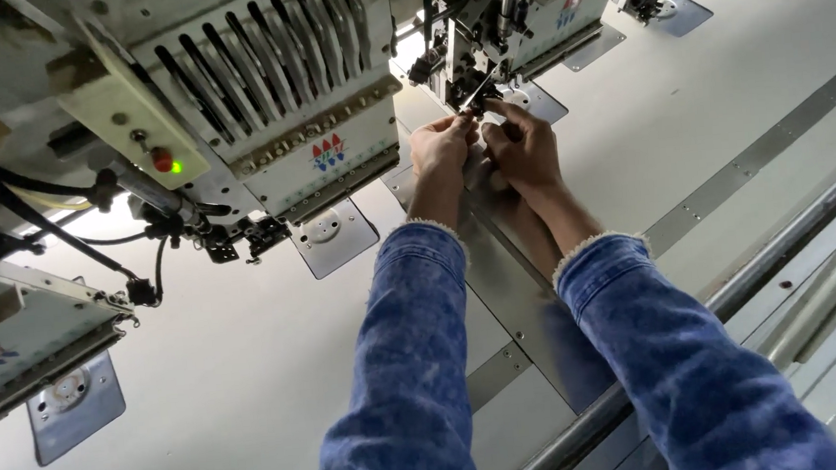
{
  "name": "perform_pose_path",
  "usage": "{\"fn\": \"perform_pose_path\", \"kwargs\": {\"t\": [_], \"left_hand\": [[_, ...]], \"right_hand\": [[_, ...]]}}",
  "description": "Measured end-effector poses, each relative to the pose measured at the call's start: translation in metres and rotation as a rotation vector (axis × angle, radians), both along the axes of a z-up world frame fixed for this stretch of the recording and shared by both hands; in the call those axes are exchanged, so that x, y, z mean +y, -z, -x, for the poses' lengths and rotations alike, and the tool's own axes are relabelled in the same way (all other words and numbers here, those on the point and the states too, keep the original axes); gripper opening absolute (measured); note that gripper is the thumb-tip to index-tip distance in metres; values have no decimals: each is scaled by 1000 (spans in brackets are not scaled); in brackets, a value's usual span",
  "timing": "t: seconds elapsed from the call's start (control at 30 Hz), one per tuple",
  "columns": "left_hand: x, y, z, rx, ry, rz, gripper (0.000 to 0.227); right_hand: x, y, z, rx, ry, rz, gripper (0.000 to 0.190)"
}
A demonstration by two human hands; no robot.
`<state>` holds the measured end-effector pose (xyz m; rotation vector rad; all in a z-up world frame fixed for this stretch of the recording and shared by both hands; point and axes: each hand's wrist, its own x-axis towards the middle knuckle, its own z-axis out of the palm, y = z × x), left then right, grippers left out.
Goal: Threading an industrial multi-head embroidery machine with thread reels
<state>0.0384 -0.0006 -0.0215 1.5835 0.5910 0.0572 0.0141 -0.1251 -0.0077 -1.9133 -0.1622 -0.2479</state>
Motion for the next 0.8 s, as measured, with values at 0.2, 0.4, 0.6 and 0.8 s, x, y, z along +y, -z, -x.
{"fn": "perform_pose_path", "kwargs": {"t": [0.2,0.4,0.6,0.8], "left_hand": [[-1,0,1,-15,6,3,23],[-3,-8,10,-10,-16,32,22],[-5,5,5,-70,-52,69,33],[-6,-16,26,-115,-73,105,31]], "right_hand": [[3,1,0,-113,51,-32,33],[-2,18,-20,-126,52,28,40],[-1,16,-18,-79,57,28,43],[0,12,-14,-70,59,24,43]]}}
